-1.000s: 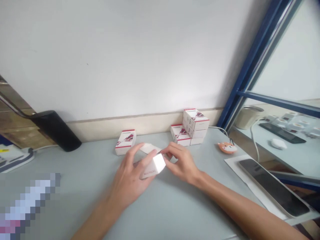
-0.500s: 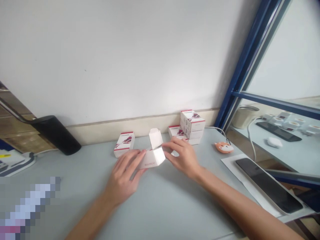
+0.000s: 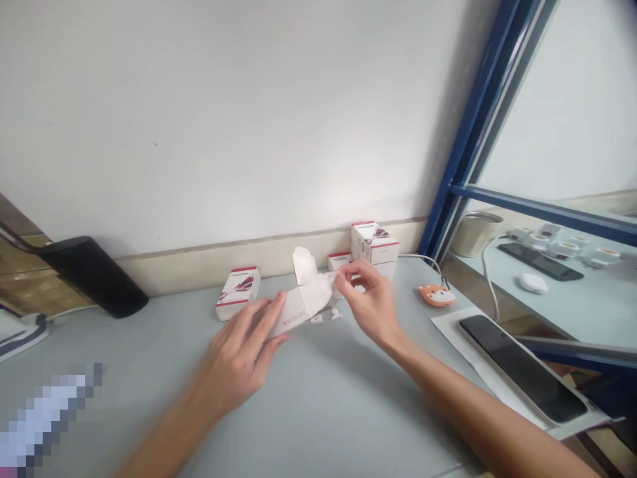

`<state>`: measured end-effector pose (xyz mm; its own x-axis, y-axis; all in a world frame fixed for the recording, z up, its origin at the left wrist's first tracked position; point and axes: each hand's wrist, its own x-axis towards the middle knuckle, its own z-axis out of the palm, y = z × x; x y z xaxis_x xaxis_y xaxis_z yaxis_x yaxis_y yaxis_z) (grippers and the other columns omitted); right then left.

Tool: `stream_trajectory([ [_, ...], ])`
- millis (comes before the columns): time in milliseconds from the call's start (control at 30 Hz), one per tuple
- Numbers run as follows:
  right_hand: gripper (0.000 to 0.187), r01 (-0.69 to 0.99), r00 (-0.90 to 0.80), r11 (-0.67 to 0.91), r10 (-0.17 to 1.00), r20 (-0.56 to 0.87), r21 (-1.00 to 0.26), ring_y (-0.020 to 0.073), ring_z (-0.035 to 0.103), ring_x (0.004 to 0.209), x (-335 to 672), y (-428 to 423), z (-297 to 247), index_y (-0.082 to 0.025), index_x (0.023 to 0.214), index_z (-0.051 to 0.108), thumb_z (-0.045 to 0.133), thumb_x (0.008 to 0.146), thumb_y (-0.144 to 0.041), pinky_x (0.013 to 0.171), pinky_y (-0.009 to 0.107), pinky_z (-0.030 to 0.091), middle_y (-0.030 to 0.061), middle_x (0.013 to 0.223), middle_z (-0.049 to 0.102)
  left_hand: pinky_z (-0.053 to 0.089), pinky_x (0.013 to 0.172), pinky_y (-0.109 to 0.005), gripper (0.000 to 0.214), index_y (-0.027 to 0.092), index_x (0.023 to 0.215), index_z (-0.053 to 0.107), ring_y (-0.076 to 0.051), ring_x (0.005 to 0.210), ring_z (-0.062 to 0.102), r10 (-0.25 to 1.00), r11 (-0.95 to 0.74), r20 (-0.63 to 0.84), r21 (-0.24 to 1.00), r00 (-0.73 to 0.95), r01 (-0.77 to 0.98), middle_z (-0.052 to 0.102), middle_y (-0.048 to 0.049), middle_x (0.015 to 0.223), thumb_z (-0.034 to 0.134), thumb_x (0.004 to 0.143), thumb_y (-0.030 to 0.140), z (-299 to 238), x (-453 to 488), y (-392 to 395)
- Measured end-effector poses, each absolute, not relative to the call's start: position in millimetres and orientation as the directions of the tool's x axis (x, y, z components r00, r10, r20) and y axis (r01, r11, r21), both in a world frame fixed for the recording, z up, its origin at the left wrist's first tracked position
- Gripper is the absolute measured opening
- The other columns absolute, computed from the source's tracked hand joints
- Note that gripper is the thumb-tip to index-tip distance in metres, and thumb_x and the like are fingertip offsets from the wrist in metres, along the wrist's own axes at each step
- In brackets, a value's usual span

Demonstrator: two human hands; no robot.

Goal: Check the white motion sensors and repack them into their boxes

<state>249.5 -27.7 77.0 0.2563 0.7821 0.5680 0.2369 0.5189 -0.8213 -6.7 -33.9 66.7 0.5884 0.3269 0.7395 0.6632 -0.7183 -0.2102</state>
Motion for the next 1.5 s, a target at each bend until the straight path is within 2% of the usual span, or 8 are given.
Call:
stream_trajectory([
  [167, 0.019, 0.157, 0.416, 0.606, 0.676, 0.609, -0.780, 0.0169, 0.064, 0.082, 258.6, -26.8, 85.2, -0.024, 0.100, 0.057, 0.057, 0.103, -0.043, 0.070, 0.029, 0.056, 0.0051, 0.099, 0.067, 0.058, 0.095, -0.035, 0.058, 0.030, 0.162, 0.043, -0.025, 0.118, 0.069, 0.474, -0.745, 0.701, -0.002, 0.533, 0.667, 0.067, -0.0107, 0.136, 0.048, 0.106, 0.019, 89.3, -8.7, -12.3],
  [367, 0.017, 0.516, 0.649, 0.619, 0.168, 0.742, -0.591, 0.0182, 0.060, 0.078, 283.8, -19.8, 88.0, -0.026, 0.097, 0.051, 0.054, 0.105, -0.040, 0.071, 0.033, 0.053, 0.0031, 0.089, 0.055, 0.057, 0.100, -0.043, 0.047, 0.027, 0.147, 0.063, -0.027, 0.121, 0.068, 0.764, -0.584, 0.521, 0.307, 0.381, 0.751, 0.070, -0.0076, 0.140, 0.036, 0.108, 0.032, 108.5, 12.9, 44.5],
  [700, 0.018, 0.418, 0.532, 0.608, 0.438, 0.724, -0.675, 0.0169, 0.056, 0.068, 264.4, -23.0, 65.7, -0.026, 0.094, 0.052, 0.056, 0.105, -0.039, 0.061, 0.030, 0.047, 0.0001, 0.080, 0.057, 0.052, 0.106, -0.042, 0.056, 0.034, 0.148, 0.062, -0.030, 0.127, 0.068, 0.808, -0.588, 0.111, 0.196, 0.578, 0.785, 0.072, -0.0052, 0.141, 0.045, 0.097, 0.016, 84.7, 28.4, 114.1],
  [833, 0.015, 0.388, 0.547, 0.574, 0.486, 0.681, -0.721, 0.0159, 0.054, 0.066, 256.4, -24.5, 64.8, -0.025, 0.091, 0.053, 0.057, 0.104, -0.034, 0.059, 0.029, 0.044, -0.0001, 0.077, 0.056, 0.040, 0.119, -0.056, 0.055, 0.025, 0.146, 0.063, -0.034, 0.144, 0.052, 0.729, -0.656, 0.369, 0.135, 0.577, 0.743, 0.059, -0.0128, 0.153, 0.044, 0.096, 0.010, 79.7, 27.0, 100.1],
  [933, 0.016, 0.352, 0.583, 0.555, 0.500, 0.640, -0.754, 0.0159, 0.054, 0.065, 250.6, -26.4, 63.9, -0.025, 0.091, 0.053, 0.059, 0.103, -0.035, 0.059, 0.028, 0.043, -0.0001, 0.077, 0.057, 0.039, 0.119, -0.053, 0.037, 0.026, 0.136, 0.068, -0.032, 0.140, 0.053, 0.739, -0.664, 0.544, 0.492, 0.396, 0.563, 0.059, -0.0107, 0.149, 0.049, 0.106, 0.033, 78.1, 33.0, 50.7],
  [1033, 0.019, 0.222, 0.601, 0.486, 0.614, 0.512, -0.845, 0.0149, 0.052, 0.063, 242.1, -31.6, 64.8, -0.025, 0.091, 0.054, 0.061, 0.101, -0.039, 0.056, 0.027, 0.042, -0.0018, 0.075, 0.057, 0.048, 0.108, -0.045, 0.046, 0.034, 0.149, 0.054, -0.028, 0.123, 0.064, 0.910, -0.186, 0.143, 0.980, 0.388, 0.074, 0.065, -0.0079, 0.141, 0.053, 0.106, 0.051, 71.3, 40.9, -9.2],
  [1167, 0.023, 0.071, 0.378, 0.389, 0.841, 0.386, -0.918, 0.0141, 0.057, 0.068, 229.8, -43.1, 66.4, -0.023, 0.094, 0.057, 0.065, 0.101, -0.045, 0.058, 0.026, 0.046, -0.0007, 0.081, 0.065, 0.052, 0.099, -0.047, 0.060, 0.019, 0.145, 0.059, -0.028, 0.107, 0.068, 0.741, 0.474, -0.172, 0.818, 0.649, -0.326, 0.071, -0.0157, 0.125, 0.047, 0.105, 0.062, 48.5, 40.7, -49.3],
  [1500, 0.016, 0.498, 0.392, 0.590, 0.501, 0.772, -0.636, 0.0128, 0.050, 0.064, 257.1, -10.2, 114.3, -0.025, 0.096, 0.062, 0.067, 0.101, -0.039, 0.057, 0.027, 0.044, -0.0031, 0.074, 0.050, 0.052, 0.106, -0.054, 0.046, 0.016, 0.139, 0.062, -0.038, 0.117, 0.072, 0.682, 0.593, -0.250, 0.738, 0.687, -0.321, 0.070, -0.0163, 0.127, 0.072, 0.096, 0.032, 33.1, 27.4, -42.5],
])
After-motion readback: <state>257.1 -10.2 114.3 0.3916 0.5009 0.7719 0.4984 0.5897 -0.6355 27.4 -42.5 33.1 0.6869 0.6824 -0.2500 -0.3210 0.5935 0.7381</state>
